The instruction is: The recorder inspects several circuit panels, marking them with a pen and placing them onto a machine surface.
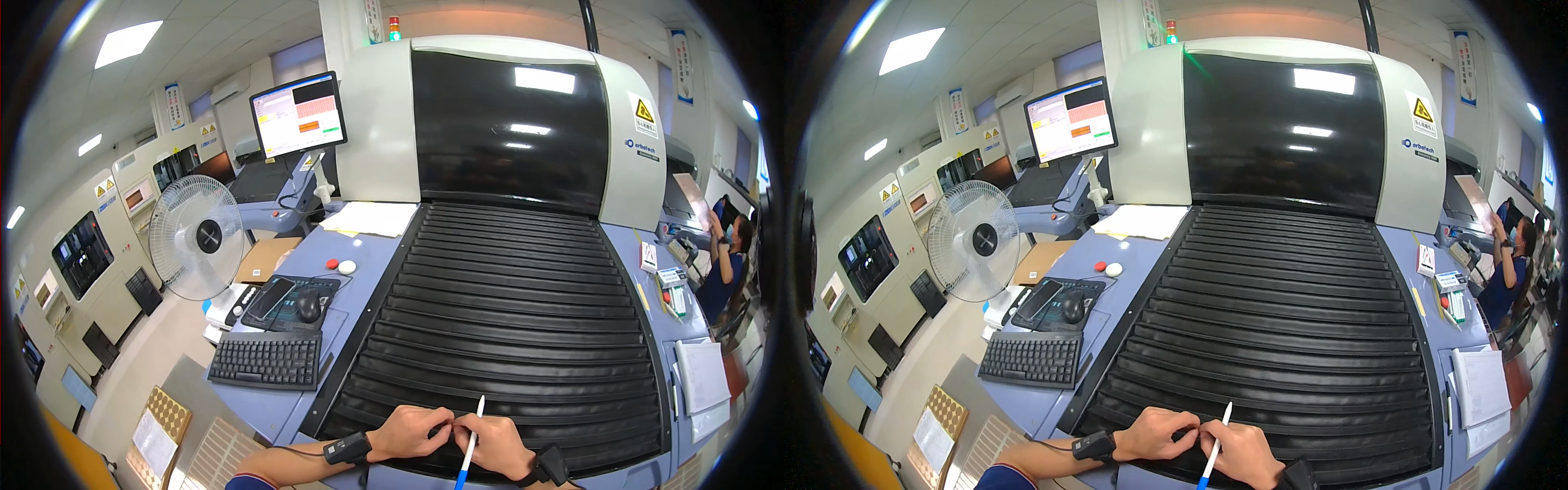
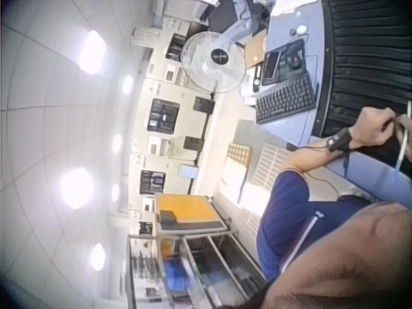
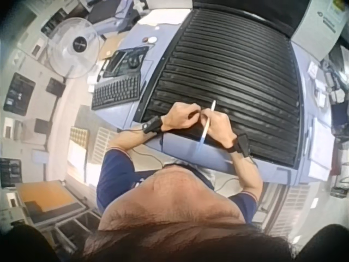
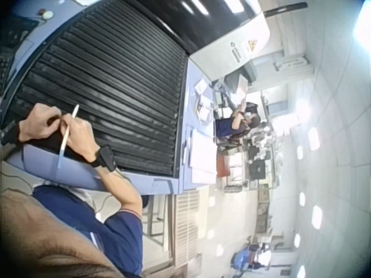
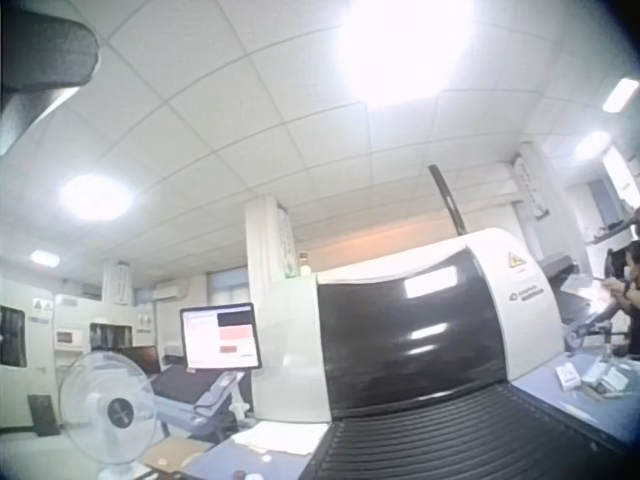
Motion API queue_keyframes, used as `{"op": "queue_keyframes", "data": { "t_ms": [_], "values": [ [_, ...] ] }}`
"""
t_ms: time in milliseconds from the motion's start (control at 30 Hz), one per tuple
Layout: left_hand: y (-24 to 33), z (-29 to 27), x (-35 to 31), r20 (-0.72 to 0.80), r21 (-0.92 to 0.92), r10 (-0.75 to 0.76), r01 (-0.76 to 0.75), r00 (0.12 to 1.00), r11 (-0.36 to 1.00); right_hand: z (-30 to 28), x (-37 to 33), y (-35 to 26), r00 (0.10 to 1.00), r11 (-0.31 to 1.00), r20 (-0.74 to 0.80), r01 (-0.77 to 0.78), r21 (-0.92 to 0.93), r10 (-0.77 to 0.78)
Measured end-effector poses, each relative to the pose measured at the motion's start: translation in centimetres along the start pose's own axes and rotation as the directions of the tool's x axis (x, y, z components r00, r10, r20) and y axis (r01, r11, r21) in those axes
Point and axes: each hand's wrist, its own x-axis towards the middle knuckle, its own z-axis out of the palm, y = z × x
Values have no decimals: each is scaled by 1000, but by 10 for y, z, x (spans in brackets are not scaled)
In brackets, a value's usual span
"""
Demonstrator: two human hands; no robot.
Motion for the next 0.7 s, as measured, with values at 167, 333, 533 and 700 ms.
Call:
{"op": "queue_keyframes", "data": {
  "t_ms": [167, 333, 533, 700],
  "values": [
    [0, 0, 0, -6, 14, 9, -8, 1000, 1000, -1, 1, -3, 1000, 1000, -8, -13, 7, 13],
    [0, 0, 1, 5, 11, 2, -2, 1000, 1000, 1, 0, -1, 1000, 1000, -25, -2, 9, 2],
    [1, -1, 1, 8, 16, -1, 1, 1000, 1000, -2, 2, -4, 1000, 1000, -3, -28, 13, 28],
    [0, 0, 1, 6, 12, 5, -5, 1000, 1000, -2, 2, -4, 1000, 1000, -4, -23, 7, 23]
  ]
}}
